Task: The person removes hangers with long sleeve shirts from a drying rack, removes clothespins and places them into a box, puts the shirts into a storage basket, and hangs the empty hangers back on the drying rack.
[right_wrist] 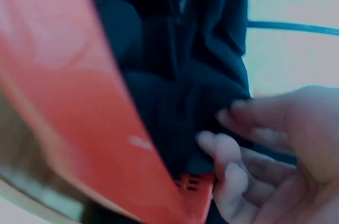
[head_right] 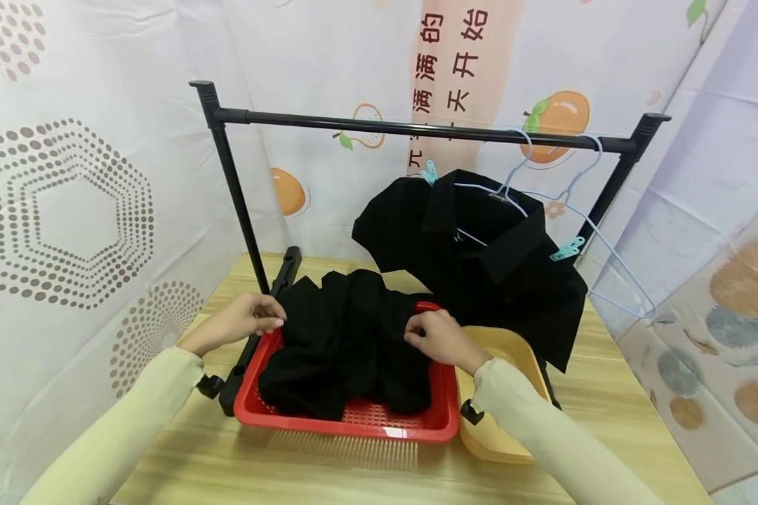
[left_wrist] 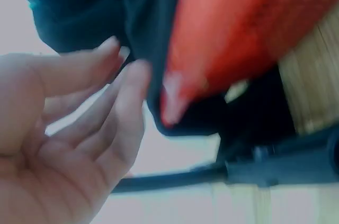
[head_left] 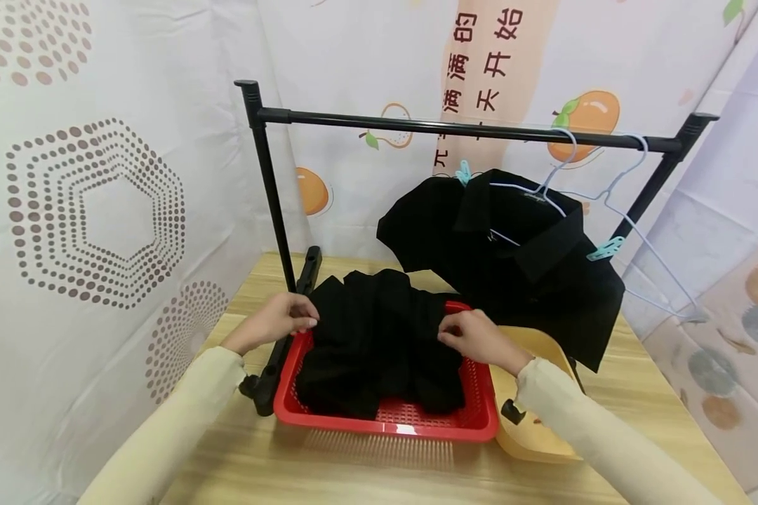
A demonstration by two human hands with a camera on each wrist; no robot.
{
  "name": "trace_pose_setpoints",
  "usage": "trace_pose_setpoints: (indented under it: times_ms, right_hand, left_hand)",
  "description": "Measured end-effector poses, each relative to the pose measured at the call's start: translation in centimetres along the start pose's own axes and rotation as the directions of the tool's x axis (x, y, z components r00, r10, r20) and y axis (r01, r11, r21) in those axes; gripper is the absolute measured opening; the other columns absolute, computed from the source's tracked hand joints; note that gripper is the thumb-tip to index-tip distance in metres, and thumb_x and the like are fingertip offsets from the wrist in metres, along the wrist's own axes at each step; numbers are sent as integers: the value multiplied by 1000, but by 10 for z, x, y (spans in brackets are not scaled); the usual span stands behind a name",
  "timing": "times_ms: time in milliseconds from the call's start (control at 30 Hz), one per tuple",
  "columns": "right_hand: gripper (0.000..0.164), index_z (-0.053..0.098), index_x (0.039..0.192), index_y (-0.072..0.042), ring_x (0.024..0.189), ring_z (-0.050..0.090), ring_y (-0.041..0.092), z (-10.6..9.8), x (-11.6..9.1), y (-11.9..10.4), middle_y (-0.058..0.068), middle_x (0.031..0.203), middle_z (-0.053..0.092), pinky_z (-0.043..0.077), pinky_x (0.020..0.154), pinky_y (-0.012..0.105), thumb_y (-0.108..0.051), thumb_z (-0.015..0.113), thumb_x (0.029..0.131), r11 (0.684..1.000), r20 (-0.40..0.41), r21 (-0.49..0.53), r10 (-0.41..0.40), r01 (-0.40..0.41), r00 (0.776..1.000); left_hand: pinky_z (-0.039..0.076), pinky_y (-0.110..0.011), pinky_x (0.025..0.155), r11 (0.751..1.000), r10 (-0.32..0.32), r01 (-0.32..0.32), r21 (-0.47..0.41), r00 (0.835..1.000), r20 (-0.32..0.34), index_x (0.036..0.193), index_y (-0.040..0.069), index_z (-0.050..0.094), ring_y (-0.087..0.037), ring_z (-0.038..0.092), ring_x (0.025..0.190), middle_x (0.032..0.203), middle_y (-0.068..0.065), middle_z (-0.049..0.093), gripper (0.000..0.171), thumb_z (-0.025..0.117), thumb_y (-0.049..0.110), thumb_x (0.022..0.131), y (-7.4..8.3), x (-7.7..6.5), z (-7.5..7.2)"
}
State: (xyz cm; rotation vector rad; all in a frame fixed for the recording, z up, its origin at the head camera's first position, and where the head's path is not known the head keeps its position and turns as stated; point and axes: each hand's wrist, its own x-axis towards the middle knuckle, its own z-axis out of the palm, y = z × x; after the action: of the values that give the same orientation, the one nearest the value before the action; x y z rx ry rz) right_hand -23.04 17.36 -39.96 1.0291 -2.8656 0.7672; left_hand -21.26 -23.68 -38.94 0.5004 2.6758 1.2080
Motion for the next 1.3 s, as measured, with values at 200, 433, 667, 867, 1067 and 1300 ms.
trace_pose_setpoints:
  times_ms: [200, 433, 667, 867, 1067, 1300]
  right_hand:
    - [11, 70, 98, -7, 56, 53, 13, -11, 22, 14, -1, 70, 63, 46, 57, 32, -13, 61, 101, 975, -124, 15, 223, -223, 967]
    - [35, 64, 132, 0, 69, 57, 22, -4, 53, 23, 17, 112, 71, 48, 71, 38, -16, 56, 102, 953, -96, -5, 301, -303, 949]
    - [28, 73, 125, -2, 102, 64, 30, 4, 68, 22, 19, 125, 69, 50, 89, 43, -12, 66, 99, 956, 34, -51, 292, -290, 956]
    - [14, 82, 96, -9, 75, 64, 21, 4, 74, 21, 6, 87, 74, 53, 75, 38, -1, 71, 94, 979, -14, -76, 190, -190, 982]
    - [16, 80, 102, -3, 73, 61, 21, -5, 75, 21, 11, 90, 73, 51, 72, 38, 1, 66, 94, 987, -100, -59, 140, -147, 985]
    - [21, 75, 115, -3, 67, 62, 17, -27, 71, 2, 10, 90, 70, 51, 70, 38, -4, 63, 98, 995, -284, 65, 96, -80, 954]
  left_hand:
    - [57, -44, 67, 992, -103, 108, 69, 992, -68, 126, 1, 63, -29, 65, 75, 86, -10, 65, 31, 70, 18, 100, -18, 23, -4]
    - [56, -45, 82, 977, -153, 157, 144, 987, -41, 146, -1, 54, -25, 68, 86, 115, -18, 69, 55, 67, 30, 102, -25, 44, -1]
    - [55, -44, 86, 957, -119, 142, 252, 987, -106, 127, -1, 71, -27, 68, 97, 121, -19, 71, 38, 72, 22, 98, -28, 57, 5]
    - [56, -45, 84, 916, 28, 63, 397, 975, -219, 109, 2, 80, -31, 70, 94, 104, -15, 77, 20, 75, 15, 95, -27, 63, 6]
    - [56, -45, 76, 926, 133, -4, 377, 939, -317, 106, 3, 81, -25, 69, 72, 93, -13, 77, 15, 74, 13, 96, -13, 64, -2]
    - [53, -42, 66, 945, 261, -129, 301, 852, -454, 109, 0, 80, -21, 63, 64, 95, -15, 76, 20, 76, 14, 94, 20, 50, -17]
